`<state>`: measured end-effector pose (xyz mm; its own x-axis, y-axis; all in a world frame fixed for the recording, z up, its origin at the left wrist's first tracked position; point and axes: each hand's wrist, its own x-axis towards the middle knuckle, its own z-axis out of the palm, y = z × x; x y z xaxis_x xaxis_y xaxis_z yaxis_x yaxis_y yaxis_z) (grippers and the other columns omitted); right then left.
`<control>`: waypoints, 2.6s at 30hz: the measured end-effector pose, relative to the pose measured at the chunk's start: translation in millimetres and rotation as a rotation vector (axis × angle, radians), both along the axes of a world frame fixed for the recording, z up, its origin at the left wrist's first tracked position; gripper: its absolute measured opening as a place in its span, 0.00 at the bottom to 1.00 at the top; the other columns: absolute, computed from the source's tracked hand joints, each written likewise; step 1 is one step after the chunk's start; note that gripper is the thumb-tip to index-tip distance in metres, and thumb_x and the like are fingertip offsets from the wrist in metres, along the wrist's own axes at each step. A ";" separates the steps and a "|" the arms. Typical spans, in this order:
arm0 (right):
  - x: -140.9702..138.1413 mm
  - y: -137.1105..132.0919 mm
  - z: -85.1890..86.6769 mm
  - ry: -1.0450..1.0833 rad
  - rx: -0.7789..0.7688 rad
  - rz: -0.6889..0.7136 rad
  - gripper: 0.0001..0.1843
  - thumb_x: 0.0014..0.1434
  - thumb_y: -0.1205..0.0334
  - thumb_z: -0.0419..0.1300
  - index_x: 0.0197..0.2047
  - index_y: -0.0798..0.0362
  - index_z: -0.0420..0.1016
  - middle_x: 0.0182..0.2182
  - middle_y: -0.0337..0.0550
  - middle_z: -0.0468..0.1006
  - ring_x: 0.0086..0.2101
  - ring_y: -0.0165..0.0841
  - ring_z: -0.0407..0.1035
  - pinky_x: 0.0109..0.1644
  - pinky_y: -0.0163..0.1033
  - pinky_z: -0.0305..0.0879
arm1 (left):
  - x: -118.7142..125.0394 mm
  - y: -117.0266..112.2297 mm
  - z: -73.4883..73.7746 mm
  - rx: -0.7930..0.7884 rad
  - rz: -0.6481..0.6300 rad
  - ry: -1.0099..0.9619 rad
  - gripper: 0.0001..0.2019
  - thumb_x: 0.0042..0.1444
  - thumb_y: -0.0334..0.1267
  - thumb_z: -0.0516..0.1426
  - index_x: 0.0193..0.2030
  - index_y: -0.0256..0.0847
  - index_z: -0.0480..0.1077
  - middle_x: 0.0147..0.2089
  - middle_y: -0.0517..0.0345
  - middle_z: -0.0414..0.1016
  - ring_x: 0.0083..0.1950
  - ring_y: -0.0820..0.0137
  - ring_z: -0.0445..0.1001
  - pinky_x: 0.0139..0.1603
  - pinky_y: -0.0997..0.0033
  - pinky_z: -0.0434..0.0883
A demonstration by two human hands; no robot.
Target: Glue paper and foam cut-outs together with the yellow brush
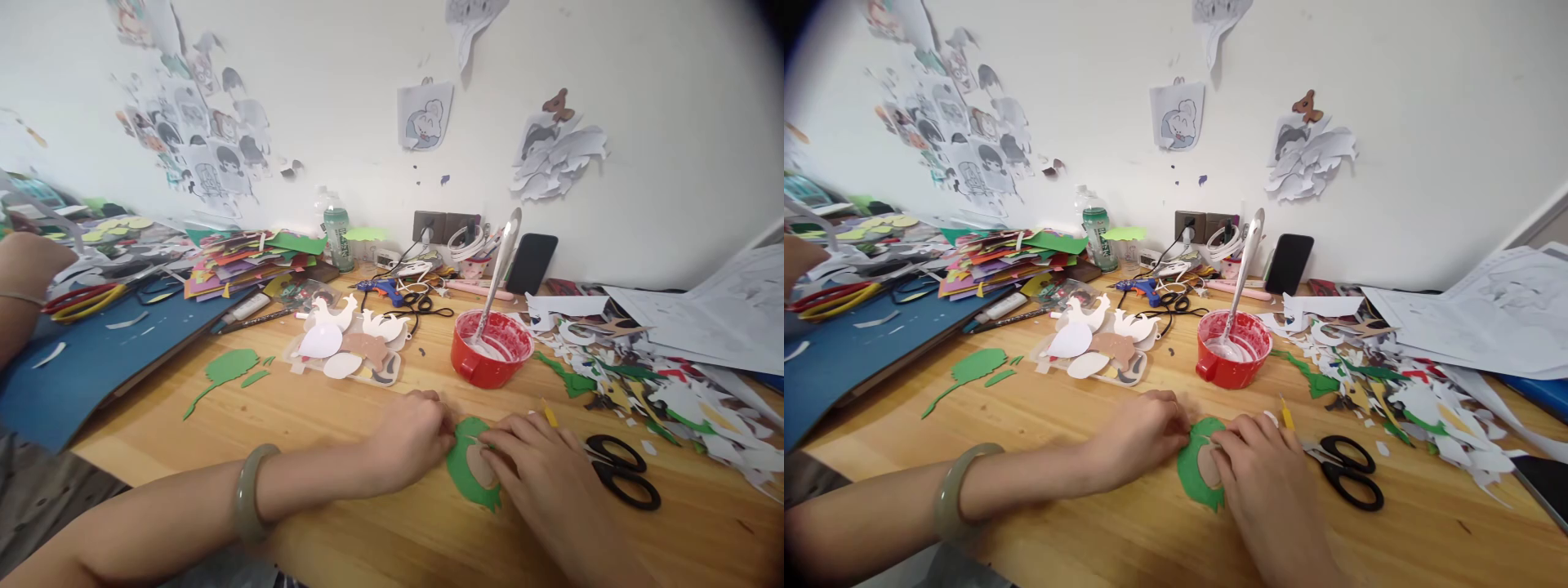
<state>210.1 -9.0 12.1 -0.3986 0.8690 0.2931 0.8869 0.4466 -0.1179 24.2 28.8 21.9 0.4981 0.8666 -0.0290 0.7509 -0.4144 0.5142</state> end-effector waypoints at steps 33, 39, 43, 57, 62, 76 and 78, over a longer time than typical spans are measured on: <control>9.7 10.7 7.3 0.231 -0.090 0.041 0.04 0.53 0.63 0.57 0.31 0.45 0.73 0.33 0.35 0.74 0.35 0.33 0.67 0.39 0.42 0.60 | -1.1 -2.8 16.4 -0.480 0.107 -0.768 0.03 0.43 0.30 0.57 0.28 0.34 0.67 0.25 0.63 0.67 0.25 0.79 0.61 0.25 0.79 0.58; 9.7 5.1 45.8 0.594 -0.343 0.040 0.08 0.54 0.56 0.54 0.30 0.45 0.73 0.32 0.38 0.74 0.33 0.33 0.68 0.36 0.38 0.63 | -4.8 -2.2 45.5 -0.567 0.104 -0.833 0.06 0.42 0.31 0.59 0.29 0.34 0.67 0.25 0.61 0.68 0.27 0.77 0.65 0.29 0.77 0.61; -0.9 -0.4 64.0 0.659 -0.393 -0.034 0.08 0.52 0.56 0.54 0.26 0.47 0.70 0.30 0.37 0.72 0.33 0.33 0.66 0.39 0.39 0.59 | -5.6 -3.0 49.0 -0.545 0.086 -0.832 0.06 0.43 0.33 0.59 0.28 0.35 0.68 0.26 0.61 0.68 0.26 0.78 0.63 0.27 0.78 0.59; -7.0 1.4 70.2 0.705 -0.439 -0.165 0.11 0.54 0.52 0.52 0.26 0.47 0.67 0.24 0.35 0.70 0.25 0.31 0.62 0.27 0.36 0.55 | -14.6 -0.3 57.3 -0.504 0.064 -0.803 0.06 0.43 0.34 0.60 0.28 0.35 0.68 0.25 0.62 0.68 0.26 0.78 0.61 0.27 0.77 0.57; -14.9 0.5 71.0 1.075 -0.568 -0.188 0.16 0.53 0.48 0.54 0.42 0.47 0.65 0.29 0.36 0.73 0.33 0.32 0.65 0.33 0.35 0.57 | -15.7 2.5 61.3 -0.532 0.048 -0.827 0.05 0.42 0.31 0.60 0.28 0.35 0.68 0.27 0.61 0.69 0.29 0.77 0.65 0.31 0.77 0.61; -40.7 11.4 70.3 1.368 -0.590 -0.220 0.23 0.44 0.55 0.64 0.44 0.49 0.63 0.27 0.34 0.72 0.30 0.30 0.67 0.30 0.32 0.60 | -24.6 -3.7 47.9 -0.687 0.182 -0.880 0.14 0.42 0.45 0.62 0.27 0.35 0.69 0.25 0.63 0.65 0.24 0.79 0.58 0.21 0.80 0.53; -43.9 11.2 67.6 1.376 -0.561 -0.248 0.24 0.44 0.54 0.64 0.44 0.48 0.63 0.27 0.34 0.73 0.30 0.31 0.68 0.30 0.32 0.62 | -27.0 -6.8 41.4 -0.732 0.195 -0.901 0.14 0.38 0.42 0.65 0.27 0.35 0.69 0.25 0.62 0.67 0.24 0.80 0.58 0.21 0.80 0.52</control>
